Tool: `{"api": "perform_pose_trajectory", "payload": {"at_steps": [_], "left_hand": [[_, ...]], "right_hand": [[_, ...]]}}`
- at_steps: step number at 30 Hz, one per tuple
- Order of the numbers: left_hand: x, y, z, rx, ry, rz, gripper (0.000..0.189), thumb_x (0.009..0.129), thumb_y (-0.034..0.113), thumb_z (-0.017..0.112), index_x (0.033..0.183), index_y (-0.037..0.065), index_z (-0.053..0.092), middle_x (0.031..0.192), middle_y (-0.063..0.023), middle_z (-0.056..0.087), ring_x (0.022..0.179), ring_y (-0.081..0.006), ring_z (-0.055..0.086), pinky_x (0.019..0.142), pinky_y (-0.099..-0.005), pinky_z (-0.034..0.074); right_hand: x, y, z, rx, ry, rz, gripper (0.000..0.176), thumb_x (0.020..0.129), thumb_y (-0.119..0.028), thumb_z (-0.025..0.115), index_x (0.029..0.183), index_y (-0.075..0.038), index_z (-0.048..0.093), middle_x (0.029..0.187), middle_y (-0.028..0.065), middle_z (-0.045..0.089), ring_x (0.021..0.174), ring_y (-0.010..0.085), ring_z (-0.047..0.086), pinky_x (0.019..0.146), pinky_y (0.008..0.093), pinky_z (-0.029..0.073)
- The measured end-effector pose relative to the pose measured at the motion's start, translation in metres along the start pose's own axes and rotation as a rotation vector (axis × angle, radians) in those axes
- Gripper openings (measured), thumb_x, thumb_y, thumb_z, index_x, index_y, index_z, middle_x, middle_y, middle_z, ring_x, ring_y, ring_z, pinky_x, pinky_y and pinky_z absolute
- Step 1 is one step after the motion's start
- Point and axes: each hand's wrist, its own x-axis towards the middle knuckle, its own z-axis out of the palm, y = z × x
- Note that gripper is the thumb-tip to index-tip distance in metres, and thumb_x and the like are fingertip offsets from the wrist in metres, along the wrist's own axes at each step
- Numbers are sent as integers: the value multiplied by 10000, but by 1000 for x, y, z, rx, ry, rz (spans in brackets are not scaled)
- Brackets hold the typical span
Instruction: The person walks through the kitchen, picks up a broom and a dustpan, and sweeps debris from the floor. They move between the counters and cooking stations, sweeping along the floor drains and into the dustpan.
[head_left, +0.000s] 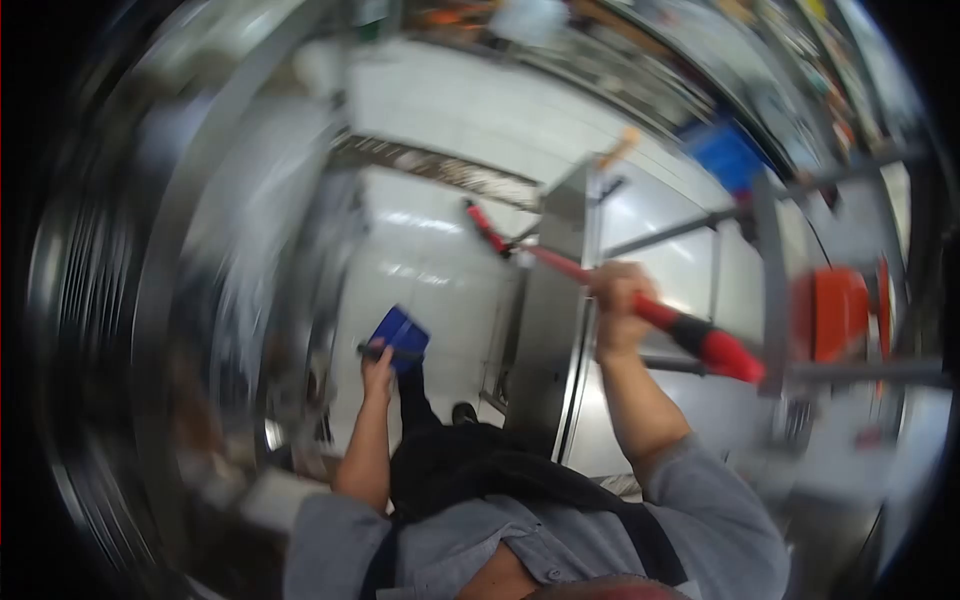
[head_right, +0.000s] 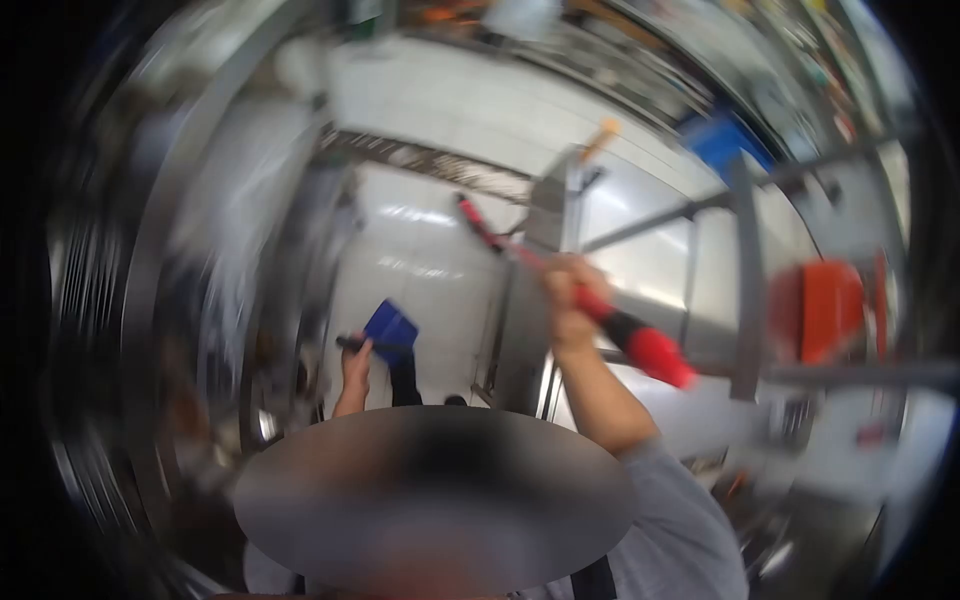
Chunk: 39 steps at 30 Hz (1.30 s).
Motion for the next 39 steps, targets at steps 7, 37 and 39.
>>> {"api": "perform_pose_trajectory", "payload": {"at_steps": [7,37,39], "left_hand": [[-171,-40,-62,100,387,326,245,758,218,681,924,53,608,848,-91,658,768,-198,628,696,-331,488],[-451,-355,-370,-309,1183,-465,431,681,280,706,1066,99,633,948,-189,661,935,-343,622,822,-407,494],[-430,-374,-377,-346,1163,-501,444,662,325,728,1029,88,648,945,-180,666,939,-336,624,835,-403,491]], "right_hand": [[-23,-107,14,439,-343,-393,318,909,-176,550,636,-80,420,478,8,396,372,84,334,352,216,264],[-525,-299,310,1064,-1279,8,371,911,-177,378,555,-115,292,448,11,257,382,113,242,420,286,283],[-526,-285,319,1061,-1293,25,358,908,-170,374,563,-113,298,454,9,258,380,110,240,407,289,271]]}}
